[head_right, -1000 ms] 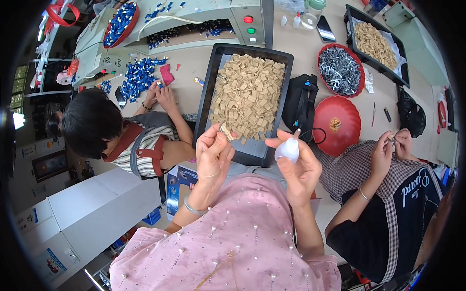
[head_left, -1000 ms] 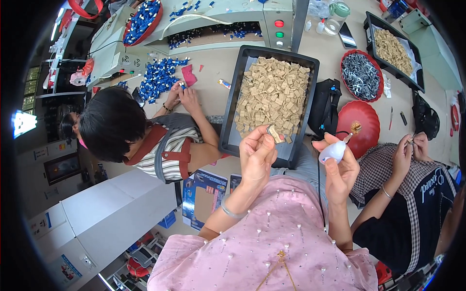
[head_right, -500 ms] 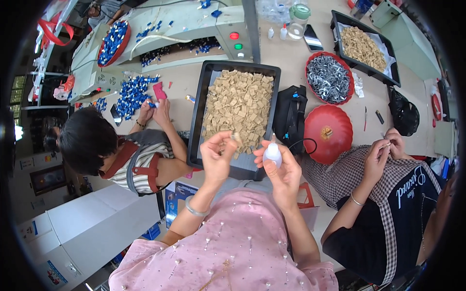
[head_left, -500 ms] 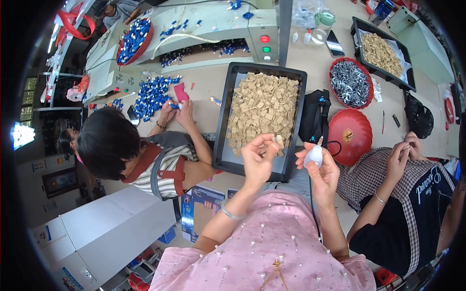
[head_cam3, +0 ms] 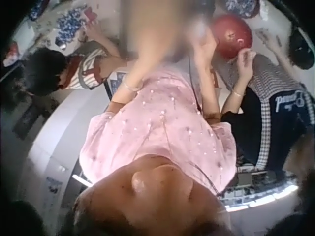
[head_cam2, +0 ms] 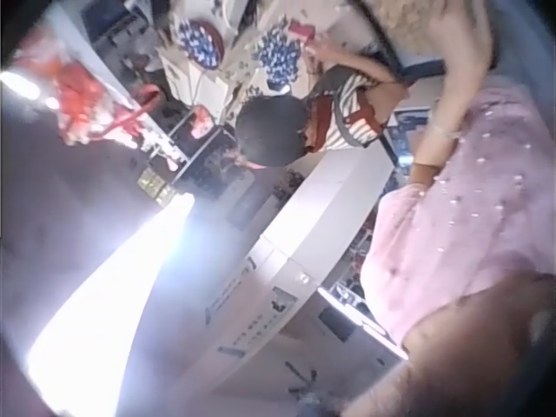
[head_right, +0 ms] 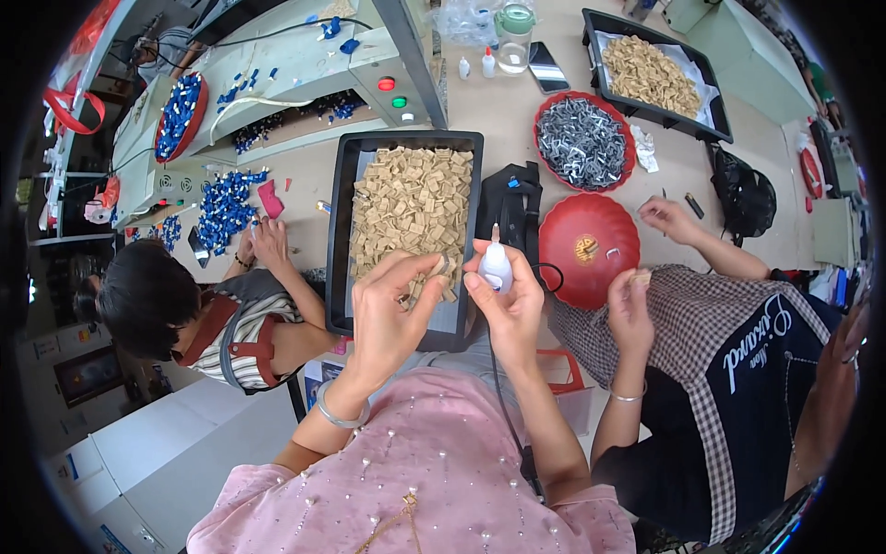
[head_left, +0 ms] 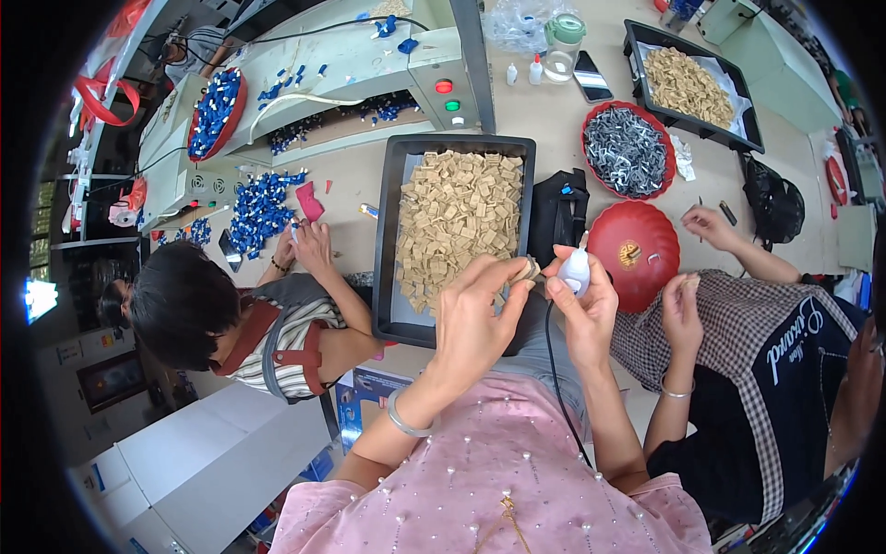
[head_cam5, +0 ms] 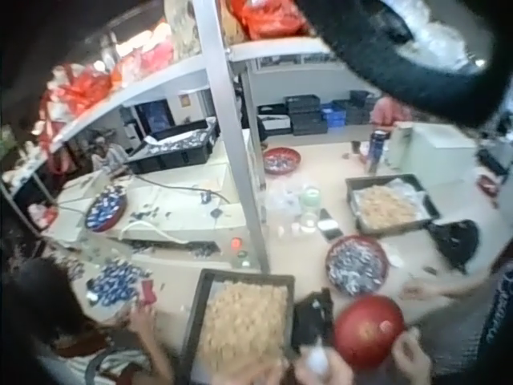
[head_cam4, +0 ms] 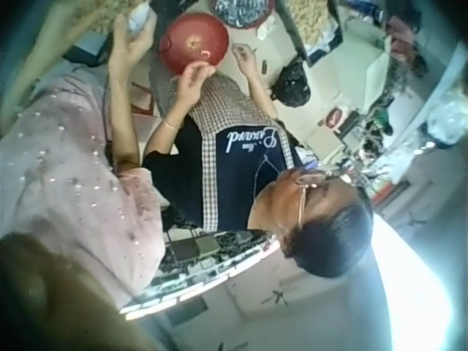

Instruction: The person assembles small plastic shells and metal contacts into electronic components by hand at a factory workbench, using an adhesive applicator to join the parts.

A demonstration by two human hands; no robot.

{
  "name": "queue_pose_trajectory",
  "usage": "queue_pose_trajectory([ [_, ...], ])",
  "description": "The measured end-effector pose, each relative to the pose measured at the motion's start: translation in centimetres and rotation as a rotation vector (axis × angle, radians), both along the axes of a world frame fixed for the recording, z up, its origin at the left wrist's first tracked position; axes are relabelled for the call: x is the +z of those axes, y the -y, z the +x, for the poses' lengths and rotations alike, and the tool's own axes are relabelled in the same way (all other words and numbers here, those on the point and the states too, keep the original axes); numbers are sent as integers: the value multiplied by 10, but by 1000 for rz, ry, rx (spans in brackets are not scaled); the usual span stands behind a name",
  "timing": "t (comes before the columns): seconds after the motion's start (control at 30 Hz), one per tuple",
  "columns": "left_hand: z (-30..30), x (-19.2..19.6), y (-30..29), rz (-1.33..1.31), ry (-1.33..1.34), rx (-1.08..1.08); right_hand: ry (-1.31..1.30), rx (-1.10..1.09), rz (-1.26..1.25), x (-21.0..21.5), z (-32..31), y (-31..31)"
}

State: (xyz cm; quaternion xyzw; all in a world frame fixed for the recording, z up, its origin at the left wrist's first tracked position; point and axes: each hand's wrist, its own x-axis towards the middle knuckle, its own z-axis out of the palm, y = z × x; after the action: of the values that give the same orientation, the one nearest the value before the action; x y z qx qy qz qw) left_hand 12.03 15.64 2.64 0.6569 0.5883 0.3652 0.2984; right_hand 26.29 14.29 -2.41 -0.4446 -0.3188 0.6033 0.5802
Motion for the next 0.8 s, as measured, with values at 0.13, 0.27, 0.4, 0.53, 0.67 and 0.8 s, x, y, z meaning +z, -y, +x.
queue_pose_trajectory([
  [0.13, 4, 4, -11, 103, -137, 11, 140, 0, 36, 10, 1, -8],
  [0.27, 11, 6, -20, 131, -181, 21, 23, -32, 10, 15, 2, -27],
  [0.4, 16, 2, -31, 178, -145, 31, -88, -41, -39, 21, -6, -41],
  [0.53, 21, 3, -39, 95, -75, 34, -125, -20, -68, 23, -6, -52],
  [0.67, 24, 2, -39, 104, -143, 66, -129, -15, -56, 23, -6, -55],
  [0.8, 23, 3, -36, 181, -190, 79, -147, -21, -47, 24, -9, -56],
])
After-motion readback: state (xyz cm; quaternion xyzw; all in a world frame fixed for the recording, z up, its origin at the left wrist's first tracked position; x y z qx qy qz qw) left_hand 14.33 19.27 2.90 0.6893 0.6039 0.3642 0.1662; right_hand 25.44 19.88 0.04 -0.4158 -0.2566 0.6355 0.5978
